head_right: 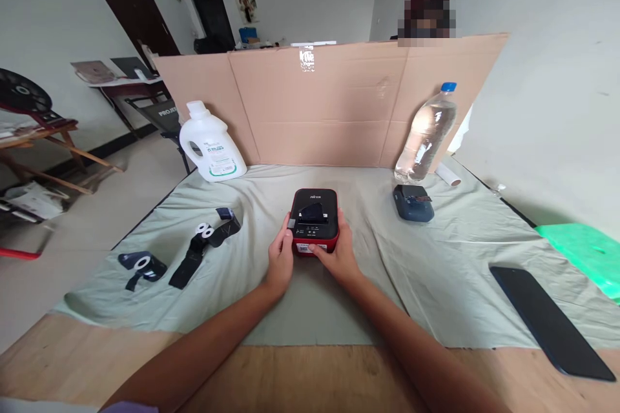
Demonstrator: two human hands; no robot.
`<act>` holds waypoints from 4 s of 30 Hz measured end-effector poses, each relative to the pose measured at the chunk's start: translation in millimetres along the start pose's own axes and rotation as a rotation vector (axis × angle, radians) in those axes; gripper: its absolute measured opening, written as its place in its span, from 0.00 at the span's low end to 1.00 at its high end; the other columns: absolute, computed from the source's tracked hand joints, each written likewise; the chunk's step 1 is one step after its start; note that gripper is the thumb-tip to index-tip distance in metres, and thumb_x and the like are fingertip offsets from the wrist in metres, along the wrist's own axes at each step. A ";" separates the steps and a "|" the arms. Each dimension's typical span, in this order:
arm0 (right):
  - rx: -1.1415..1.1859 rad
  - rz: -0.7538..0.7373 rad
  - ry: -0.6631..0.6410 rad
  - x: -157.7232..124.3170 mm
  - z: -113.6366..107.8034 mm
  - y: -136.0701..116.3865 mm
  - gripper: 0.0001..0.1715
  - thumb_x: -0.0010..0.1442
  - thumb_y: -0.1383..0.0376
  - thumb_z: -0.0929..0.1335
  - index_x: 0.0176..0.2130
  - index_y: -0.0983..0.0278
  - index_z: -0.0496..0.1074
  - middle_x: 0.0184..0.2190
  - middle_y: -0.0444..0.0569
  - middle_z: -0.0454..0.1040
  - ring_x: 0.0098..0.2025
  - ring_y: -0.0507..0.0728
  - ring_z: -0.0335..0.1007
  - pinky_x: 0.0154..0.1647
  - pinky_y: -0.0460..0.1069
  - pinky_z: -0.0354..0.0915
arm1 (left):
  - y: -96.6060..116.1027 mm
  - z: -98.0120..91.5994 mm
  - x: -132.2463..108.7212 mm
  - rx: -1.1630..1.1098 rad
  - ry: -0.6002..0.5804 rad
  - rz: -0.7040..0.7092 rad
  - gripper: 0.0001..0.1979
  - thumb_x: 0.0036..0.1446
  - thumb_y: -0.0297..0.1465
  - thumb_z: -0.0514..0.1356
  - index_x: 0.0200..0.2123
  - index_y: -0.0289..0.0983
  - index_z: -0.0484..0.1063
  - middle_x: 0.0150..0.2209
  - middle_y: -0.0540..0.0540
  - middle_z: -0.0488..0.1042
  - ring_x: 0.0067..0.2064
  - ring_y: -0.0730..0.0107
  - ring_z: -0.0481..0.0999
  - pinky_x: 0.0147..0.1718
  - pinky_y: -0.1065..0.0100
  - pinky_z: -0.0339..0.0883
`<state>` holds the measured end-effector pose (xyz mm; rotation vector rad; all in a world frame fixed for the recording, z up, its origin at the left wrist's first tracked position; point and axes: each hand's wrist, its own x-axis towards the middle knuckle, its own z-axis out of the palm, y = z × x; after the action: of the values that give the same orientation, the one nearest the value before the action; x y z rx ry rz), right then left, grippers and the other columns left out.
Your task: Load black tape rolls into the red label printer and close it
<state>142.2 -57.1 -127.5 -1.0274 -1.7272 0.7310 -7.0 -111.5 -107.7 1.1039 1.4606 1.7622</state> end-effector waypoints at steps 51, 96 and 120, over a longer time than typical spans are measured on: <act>0.070 0.030 -0.072 -1.8 -7.9 -3.8 0.50 0.56 0.53 0.74 0.68 0.55 0.50 0.65 0.56 0.58 0.66 0.66 0.59 0.69 0.66 0.57 | -9.6 -23.5 52.0 0.127 -0.199 0.242 0.18 0.68 0.42 0.53 0.28 0.39 0.67 0.31 0.49 0.66 0.38 0.67 0.69 0.43 0.65 0.65; 0.085 0.046 -0.084 0.3 -11.9 -8.9 0.53 0.54 0.51 0.73 0.71 0.54 0.51 0.63 0.54 0.67 0.59 0.65 0.70 0.58 0.61 0.70 | -15.5 -32.4 44.5 0.113 -0.175 0.401 0.22 0.70 0.46 0.50 0.41 0.39 0.78 0.42 0.44 0.71 0.44 0.66 0.73 0.50 0.62 0.67; -0.024 0.165 -0.753 128.9 -46.9 -71.5 0.24 0.54 0.58 0.70 0.46 0.68 0.80 0.31 0.51 0.81 0.28 0.53 0.67 0.31 0.48 0.64 | -12.9 -38.1 41.6 0.103 -0.240 0.432 0.20 0.71 0.42 0.49 0.45 0.37 0.77 0.45 0.42 0.72 0.49 0.64 0.73 0.50 0.64 0.67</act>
<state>140.4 24.6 3.9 -0.9809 -2.2972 1.3248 -61.2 -91.7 -112.9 1.7234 1.2420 1.7638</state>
